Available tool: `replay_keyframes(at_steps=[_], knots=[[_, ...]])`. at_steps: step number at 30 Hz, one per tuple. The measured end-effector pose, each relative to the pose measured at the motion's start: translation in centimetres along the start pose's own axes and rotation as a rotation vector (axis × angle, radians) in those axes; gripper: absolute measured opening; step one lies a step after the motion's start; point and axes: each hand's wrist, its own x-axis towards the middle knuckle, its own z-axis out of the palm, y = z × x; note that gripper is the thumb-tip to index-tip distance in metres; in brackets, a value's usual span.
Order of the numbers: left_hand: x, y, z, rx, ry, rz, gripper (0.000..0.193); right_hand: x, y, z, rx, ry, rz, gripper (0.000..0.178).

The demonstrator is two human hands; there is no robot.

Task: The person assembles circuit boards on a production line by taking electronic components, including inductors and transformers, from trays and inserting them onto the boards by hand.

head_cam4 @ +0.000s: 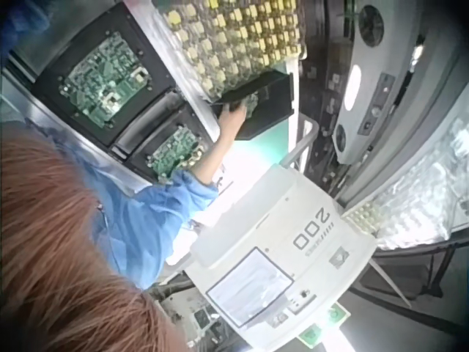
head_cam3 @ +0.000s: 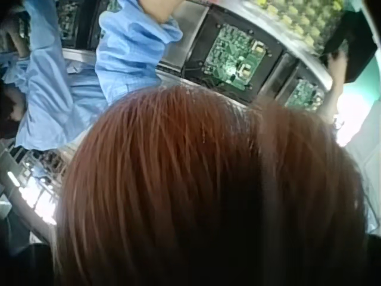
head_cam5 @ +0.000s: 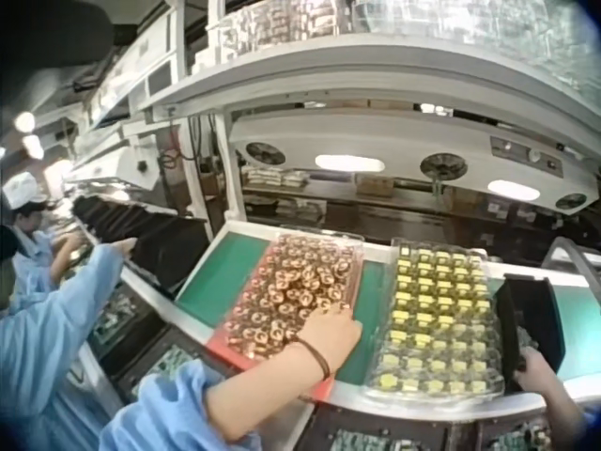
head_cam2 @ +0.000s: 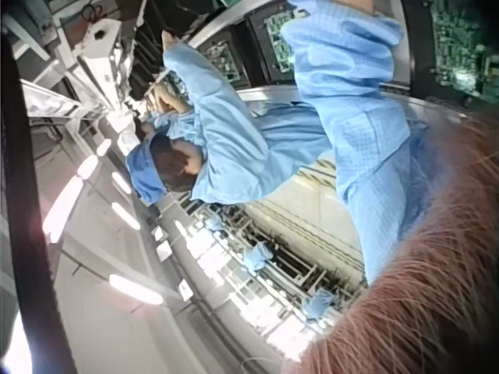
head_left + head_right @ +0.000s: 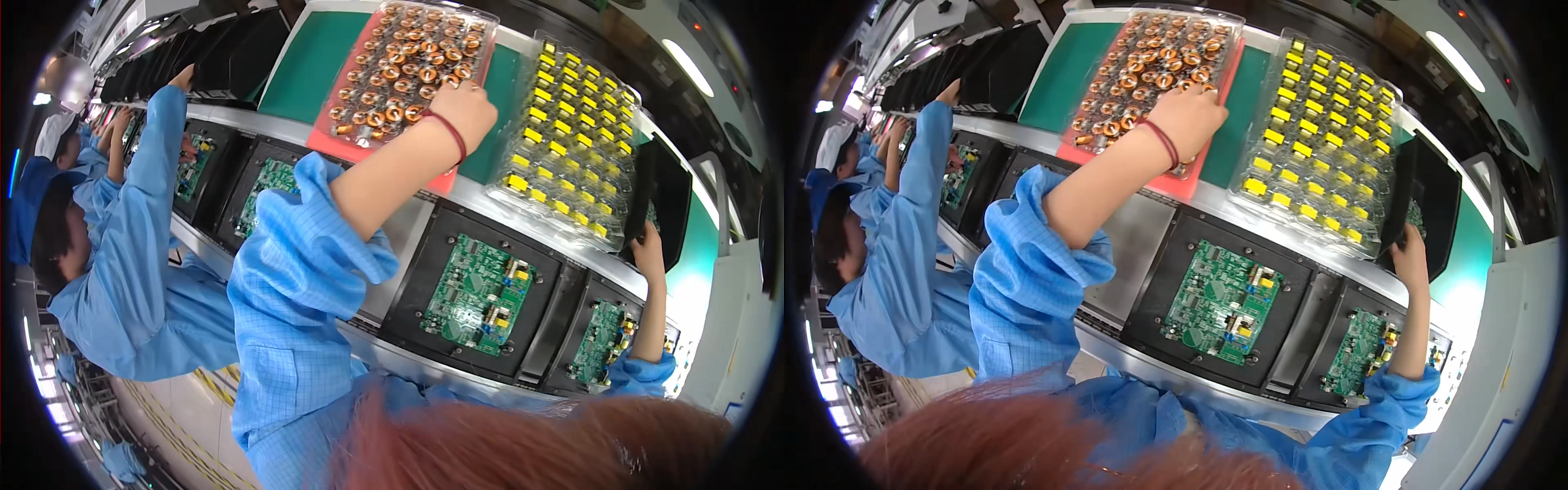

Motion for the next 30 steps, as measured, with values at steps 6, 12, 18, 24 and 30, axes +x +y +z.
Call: replay_keyframes(at_steps=[6, 12, 18, 24, 30], knots=[[0.7, -0.6, 0.2, -0.005, 0.015, 0.016, 0.018, 1.4, -0.6, 2.4, -0.083, 0.071, -0.094, 0.034], [-0.2, -1.0, -1.1, 0.07, 0.169, 0.025, 0.023, 1.5, -1.8, 2.8, -0.09, 0.129, 0.001, 0.028], [-5.1, 2.6, -3.4, -0.553, 0.415, 0.209, 0.022, 0.5, -5.1, 1.4, -0.221, 0.137, 0.2, 0.024], [-10.8, 8.1, 0.9, -0.913, 0.076, 0.302, 0.014, 0.0, -6.1, 2.0, -0.381, 0.124, 0.132, 0.021], [-11.0, 13.8, 4.3, -1.033, -0.038, 0.385, 0.013, 0.2, -4.7, 2.5, -0.405, 0.134, 0.137, 0.017]])
